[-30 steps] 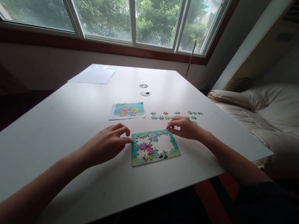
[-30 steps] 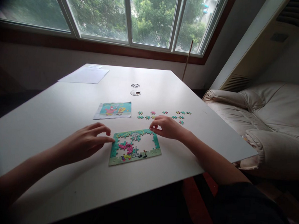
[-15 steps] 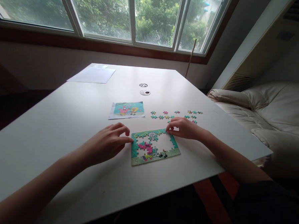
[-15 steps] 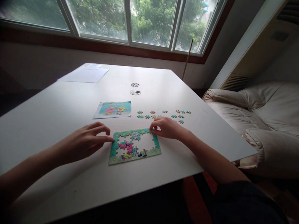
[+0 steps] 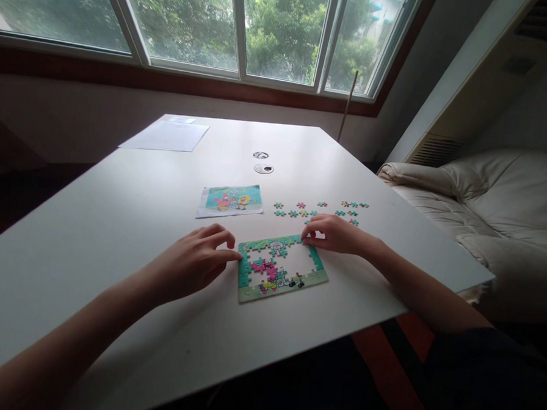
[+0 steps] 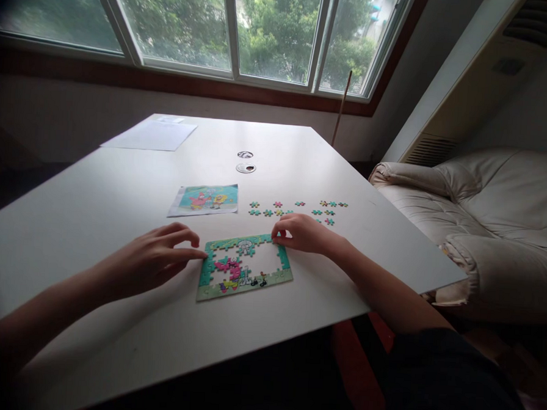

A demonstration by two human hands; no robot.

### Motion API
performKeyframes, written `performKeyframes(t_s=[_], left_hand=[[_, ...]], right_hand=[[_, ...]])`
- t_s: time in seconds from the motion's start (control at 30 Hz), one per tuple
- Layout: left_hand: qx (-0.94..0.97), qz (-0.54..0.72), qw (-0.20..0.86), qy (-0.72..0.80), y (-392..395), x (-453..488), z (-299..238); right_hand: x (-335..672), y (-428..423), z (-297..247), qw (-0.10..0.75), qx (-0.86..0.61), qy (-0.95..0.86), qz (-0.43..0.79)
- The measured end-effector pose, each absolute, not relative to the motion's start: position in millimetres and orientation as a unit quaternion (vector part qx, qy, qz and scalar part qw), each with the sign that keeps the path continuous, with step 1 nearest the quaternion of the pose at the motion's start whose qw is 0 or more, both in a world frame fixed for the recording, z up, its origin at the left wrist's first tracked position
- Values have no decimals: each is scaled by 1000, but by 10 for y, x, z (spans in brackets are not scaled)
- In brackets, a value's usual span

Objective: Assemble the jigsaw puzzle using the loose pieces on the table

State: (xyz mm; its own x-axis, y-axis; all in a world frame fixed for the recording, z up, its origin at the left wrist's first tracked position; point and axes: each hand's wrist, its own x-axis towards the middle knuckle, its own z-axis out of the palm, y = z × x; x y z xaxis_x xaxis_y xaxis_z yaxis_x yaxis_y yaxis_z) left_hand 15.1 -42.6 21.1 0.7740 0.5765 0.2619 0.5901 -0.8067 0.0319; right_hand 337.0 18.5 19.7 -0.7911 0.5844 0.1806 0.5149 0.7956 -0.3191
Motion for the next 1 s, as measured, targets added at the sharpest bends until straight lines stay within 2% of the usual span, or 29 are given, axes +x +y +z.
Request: performKeyframes(t_s=[1.0], left_hand=[[-938, -152, 25, -311, -430, 163, 191]], right_hand=[[3356, 176, 215, 137, -292, -937, 132]])
